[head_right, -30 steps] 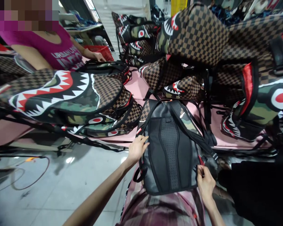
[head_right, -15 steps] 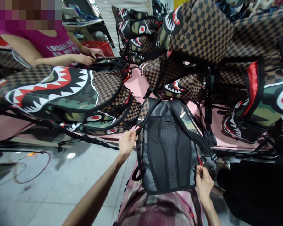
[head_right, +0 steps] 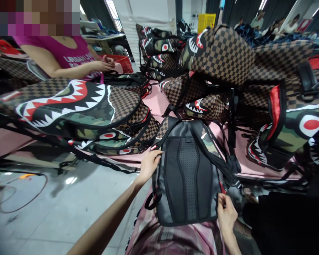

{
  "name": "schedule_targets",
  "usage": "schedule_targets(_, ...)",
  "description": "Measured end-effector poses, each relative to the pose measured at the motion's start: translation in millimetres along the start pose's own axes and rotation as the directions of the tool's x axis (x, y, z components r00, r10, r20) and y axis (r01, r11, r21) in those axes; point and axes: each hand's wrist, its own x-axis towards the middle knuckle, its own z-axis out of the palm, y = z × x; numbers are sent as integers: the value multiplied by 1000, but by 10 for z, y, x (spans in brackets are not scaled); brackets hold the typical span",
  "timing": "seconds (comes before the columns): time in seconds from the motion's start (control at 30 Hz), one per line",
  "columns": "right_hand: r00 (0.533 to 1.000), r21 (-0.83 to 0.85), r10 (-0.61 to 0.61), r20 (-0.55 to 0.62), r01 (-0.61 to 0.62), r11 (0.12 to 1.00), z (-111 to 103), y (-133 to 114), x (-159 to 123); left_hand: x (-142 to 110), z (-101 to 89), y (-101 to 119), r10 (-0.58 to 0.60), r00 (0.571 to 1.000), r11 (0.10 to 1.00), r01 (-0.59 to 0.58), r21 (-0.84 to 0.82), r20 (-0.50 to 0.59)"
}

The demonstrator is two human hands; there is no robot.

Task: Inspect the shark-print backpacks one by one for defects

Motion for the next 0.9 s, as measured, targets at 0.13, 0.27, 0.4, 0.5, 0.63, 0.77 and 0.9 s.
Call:
schedule_targets(0.13,1000,-7,1,4,-1,1000,22,14,21,52,-51,5,3,999,998,-5,65,33)
schedule_targets(0.27,1000,-7,30,-4,-30,1000,51,-15,30,27,30,129,1,999,990,-7,143,45)
schedule_targets(0.4,1000,45,26,-5,-26,999,-20,-83,-5,34,94,199,46,999,986,-49,158,23)
schedule_targets(0.5,999,143,-3,51,-4,990,-225,-141,30,17,52,122,119,993,987,-120,102,23)
schedule_targets(0.63,995,167,-96,-21,98,981,-560,-241,431,-3,-31,-145,-24,992,978,-2,-207,-122)
schedule_targets(0.77,988,6,-156,-4,156,988,-556,-331,1129,34,-34,-351,-251,962,903,195,-382,-103)
schedule_targets(0.9,956,-162,-172,239,214,963,-317,-361,1541,67,-59,-400,-220,975,878,214,-428,36)
